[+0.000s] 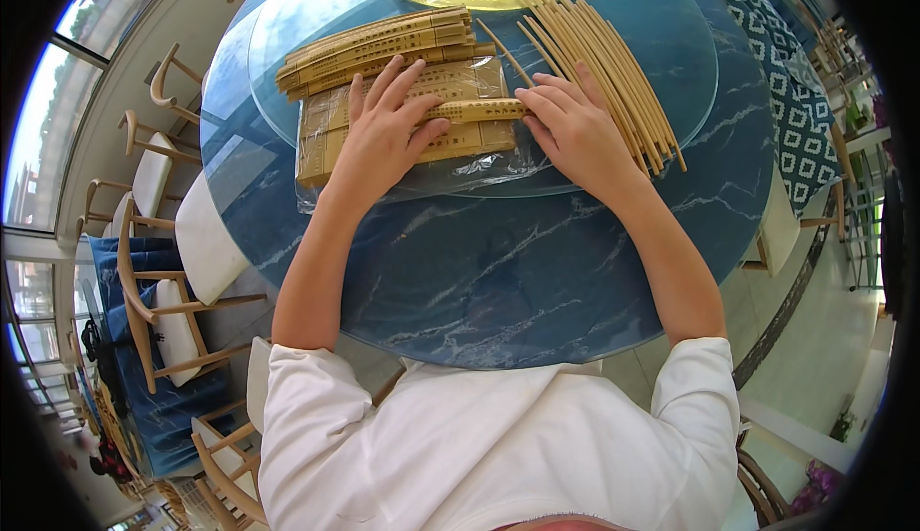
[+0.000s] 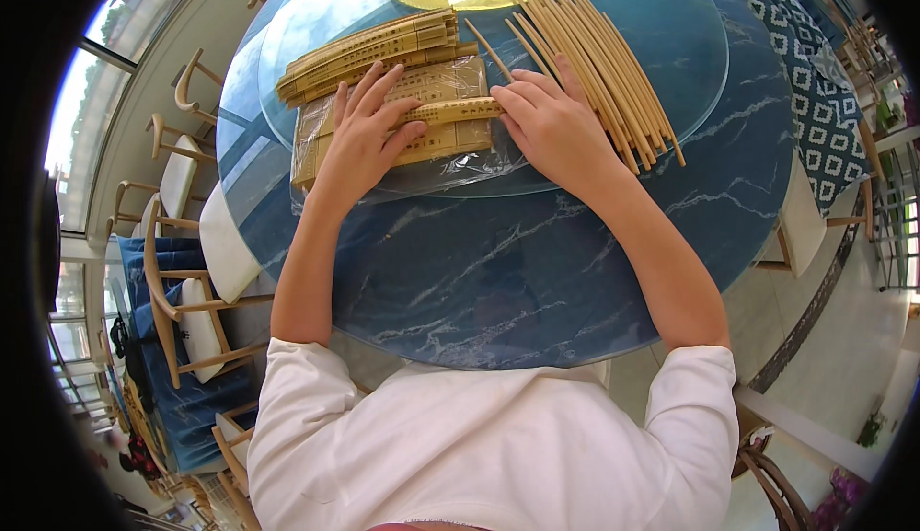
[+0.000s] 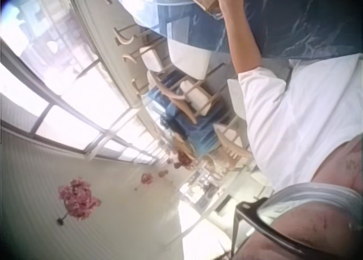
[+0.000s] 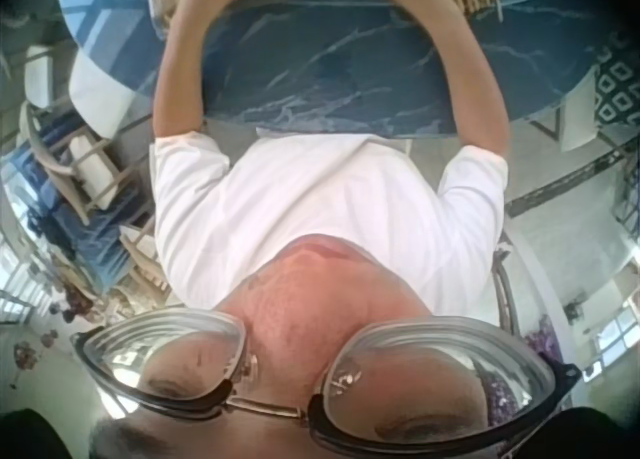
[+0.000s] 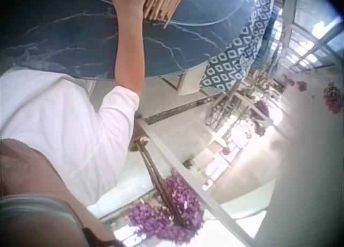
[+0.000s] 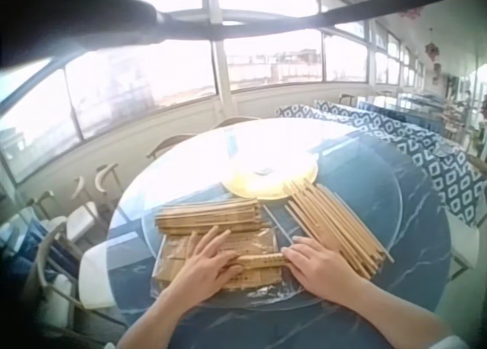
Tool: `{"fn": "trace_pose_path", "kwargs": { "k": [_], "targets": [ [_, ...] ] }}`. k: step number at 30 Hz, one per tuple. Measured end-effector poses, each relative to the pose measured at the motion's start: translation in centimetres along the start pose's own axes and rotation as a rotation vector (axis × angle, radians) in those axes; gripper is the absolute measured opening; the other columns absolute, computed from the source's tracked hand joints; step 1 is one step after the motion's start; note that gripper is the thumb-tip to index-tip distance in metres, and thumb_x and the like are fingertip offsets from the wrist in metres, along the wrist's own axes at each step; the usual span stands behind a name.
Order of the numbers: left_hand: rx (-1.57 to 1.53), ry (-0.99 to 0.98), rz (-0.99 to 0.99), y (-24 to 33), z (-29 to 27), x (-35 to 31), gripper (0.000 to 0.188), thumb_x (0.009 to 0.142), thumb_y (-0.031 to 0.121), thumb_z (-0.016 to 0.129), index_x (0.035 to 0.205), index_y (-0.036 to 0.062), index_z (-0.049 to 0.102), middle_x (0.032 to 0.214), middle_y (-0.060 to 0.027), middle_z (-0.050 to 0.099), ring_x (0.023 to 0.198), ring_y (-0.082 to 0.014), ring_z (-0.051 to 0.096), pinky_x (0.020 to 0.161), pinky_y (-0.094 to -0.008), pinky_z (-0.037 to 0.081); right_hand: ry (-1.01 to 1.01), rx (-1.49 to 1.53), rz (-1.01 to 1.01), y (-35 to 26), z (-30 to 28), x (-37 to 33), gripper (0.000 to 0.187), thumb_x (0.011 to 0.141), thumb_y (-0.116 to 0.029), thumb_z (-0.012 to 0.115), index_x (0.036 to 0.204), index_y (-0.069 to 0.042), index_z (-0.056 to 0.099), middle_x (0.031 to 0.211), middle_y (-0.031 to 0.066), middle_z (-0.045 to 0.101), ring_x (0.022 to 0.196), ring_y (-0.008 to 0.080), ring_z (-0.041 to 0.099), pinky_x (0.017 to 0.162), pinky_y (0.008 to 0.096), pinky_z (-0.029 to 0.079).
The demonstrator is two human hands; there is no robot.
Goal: The person assembles thin bamboo sticks by inserting them into a perforated bamboo frame. They repeatedly pick up sticks, align them with the frame, and push them through the holes, then place the assembled units on the table.
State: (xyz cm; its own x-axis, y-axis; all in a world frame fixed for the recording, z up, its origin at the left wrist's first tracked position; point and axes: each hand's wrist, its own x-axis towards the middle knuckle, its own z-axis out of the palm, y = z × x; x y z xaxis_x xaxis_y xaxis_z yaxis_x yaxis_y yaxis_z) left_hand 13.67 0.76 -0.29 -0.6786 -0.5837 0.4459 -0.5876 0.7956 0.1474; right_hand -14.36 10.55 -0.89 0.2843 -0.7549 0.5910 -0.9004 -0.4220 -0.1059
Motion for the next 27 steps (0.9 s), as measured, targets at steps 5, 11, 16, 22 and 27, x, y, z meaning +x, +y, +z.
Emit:
{"fn": "trace_pose_path", "kwargs": {
  "k": [5,11,16,22,27],
  "targets": [
    [0.044,0.04,0.028,0.6,-0.2,0.0,0.031,0.1,0.034,0.074,0.121,0.0117,0.077,0.158,-0.0082,0.057,0.155,-0.0302,0.042,0.131,-0.0576,0.019,0.027,-0.058,-0.018,-0.3,0.5,-0.1,0.025,0.097,-0.008,0.072,0.121,-0.008,0.072,0.116,0.0027,0.071,0.128,0.0233,0.064,0.128,0.0542,0.032],
    [0.097,0.052,0.067,0.4,-0.9,0.4,0.027,0.102,0.03,0.072,0.121,0.0112,0.074,0.157,-0.006,0.058,0.151,-0.0252,0.047,0.131,-0.0572,0.019,0.082,-0.104,-0.057,-0.6,0.3,1.1,0.027,0.096,-0.008,0.073,0.122,-0.009,0.069,0.118,0.0027,0.07,0.123,0.0239,0.066,0.122,0.0484,0.043],
    [0.179,0.082,0.053,-3.3,-3.0,2.2,0.028,0.105,0.032,0.068,0.124,0.0124,0.074,0.159,-0.0053,0.057,0.149,-0.0237,0.05,0.132,-0.0565,0.016,0.18,-0.119,-0.129,-0.3,1.0,5.5,0.029,0.095,-0.008,0.073,0.123,-0.01,0.066,0.121,0.0041,0.071,0.117,0.0262,0.069,0.113,0.0451,0.051],
    [0.261,0.114,-0.059,-10.7,-4.2,2.7,0.03,0.109,0.033,0.061,0.128,0.0142,0.075,0.161,-0.005,0.055,0.15,-0.0244,0.049,0.133,-0.0557,0.005,0.204,-0.078,-0.155,-0.6,6.8,12.2,0.025,0.096,-0.01,0.071,0.121,-0.009,0.067,0.12,0.0064,0.073,0.12,0.0271,0.07,0.104,0.0413,0.057],
    [0.216,0.086,-0.168,-14.5,-3.5,2.8,0.033,0.108,0.038,0.062,0.131,0.0176,0.075,0.161,-0.0061,0.055,0.155,-0.0271,0.042,0.131,-0.0621,0.007,0.142,-0.077,-0.159,-0.7,9.1,15.5,0.018,0.103,-0.017,0.068,0.119,-0.01,0.069,0.121,0.0062,0.074,0.12,0.0267,0.07,0.103,0.0407,0.057]
  ]
}}
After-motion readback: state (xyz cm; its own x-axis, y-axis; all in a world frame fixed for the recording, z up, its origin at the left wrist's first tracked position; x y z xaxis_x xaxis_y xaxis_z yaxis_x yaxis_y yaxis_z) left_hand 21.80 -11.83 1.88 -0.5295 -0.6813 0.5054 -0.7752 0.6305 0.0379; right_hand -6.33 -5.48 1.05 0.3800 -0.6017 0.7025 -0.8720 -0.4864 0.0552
